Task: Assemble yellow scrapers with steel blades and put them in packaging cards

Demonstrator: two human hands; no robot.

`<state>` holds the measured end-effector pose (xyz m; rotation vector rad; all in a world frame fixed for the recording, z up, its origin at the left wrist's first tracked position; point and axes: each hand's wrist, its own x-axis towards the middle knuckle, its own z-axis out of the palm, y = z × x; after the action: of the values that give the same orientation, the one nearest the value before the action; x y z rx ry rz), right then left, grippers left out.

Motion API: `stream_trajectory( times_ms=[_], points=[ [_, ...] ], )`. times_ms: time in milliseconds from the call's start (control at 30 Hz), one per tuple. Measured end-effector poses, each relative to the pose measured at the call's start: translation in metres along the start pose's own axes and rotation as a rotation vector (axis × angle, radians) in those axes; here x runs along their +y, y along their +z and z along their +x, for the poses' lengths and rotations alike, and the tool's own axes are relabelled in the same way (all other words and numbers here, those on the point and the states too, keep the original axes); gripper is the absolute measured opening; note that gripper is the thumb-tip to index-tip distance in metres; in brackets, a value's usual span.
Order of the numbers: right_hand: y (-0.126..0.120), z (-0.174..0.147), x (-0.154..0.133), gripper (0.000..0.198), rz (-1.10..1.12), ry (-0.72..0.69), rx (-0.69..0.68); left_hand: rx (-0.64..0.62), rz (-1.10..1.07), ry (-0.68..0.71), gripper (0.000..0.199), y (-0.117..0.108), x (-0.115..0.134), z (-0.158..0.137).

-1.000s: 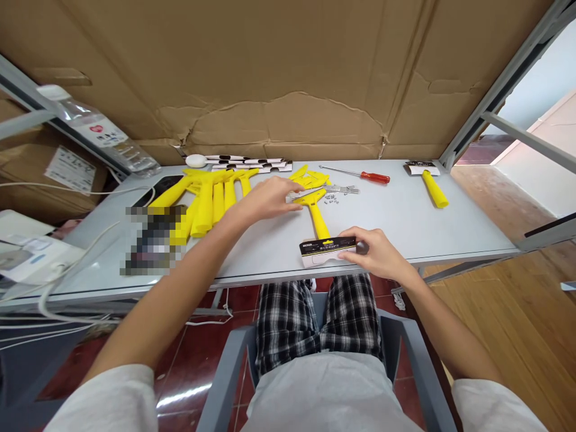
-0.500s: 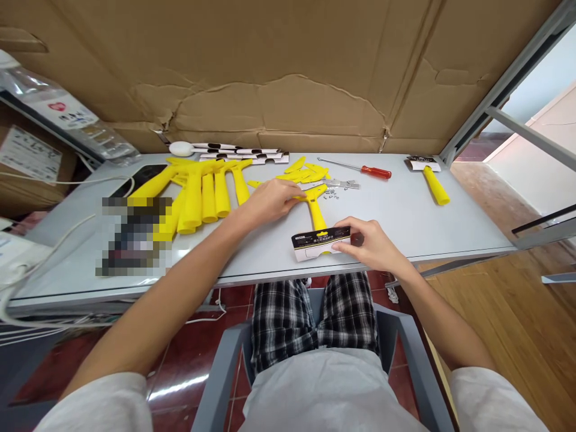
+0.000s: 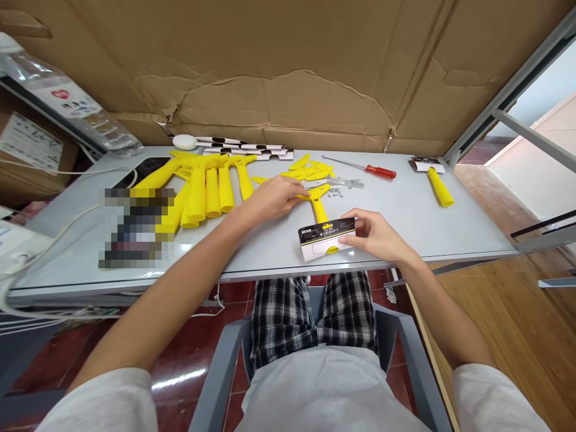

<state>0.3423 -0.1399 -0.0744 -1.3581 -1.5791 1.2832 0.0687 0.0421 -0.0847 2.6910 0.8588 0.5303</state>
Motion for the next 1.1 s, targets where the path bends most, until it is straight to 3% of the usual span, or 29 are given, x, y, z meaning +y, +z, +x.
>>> stream_trajectory(
  times_ms=[267,500,1100],
  points=[
    [-0.001,0.007,0.005,0.060,0.006,0.035,0.046,-0.088,0.042,0.079,0.037,-0.006,0.005,-0.001],
    [-0.003,0.013,0.002,0.059,-0.077,-0.004,0.069,-0.095,0.051,0.059,0.035,-0.007,0.012,-0.002],
    [-0.014,0.060,-0.015,0.051,-0.569,-0.106,0.169,-0.105,0.032,0.084,0.039,-0.007,0.013,-0.001]
  ],
)
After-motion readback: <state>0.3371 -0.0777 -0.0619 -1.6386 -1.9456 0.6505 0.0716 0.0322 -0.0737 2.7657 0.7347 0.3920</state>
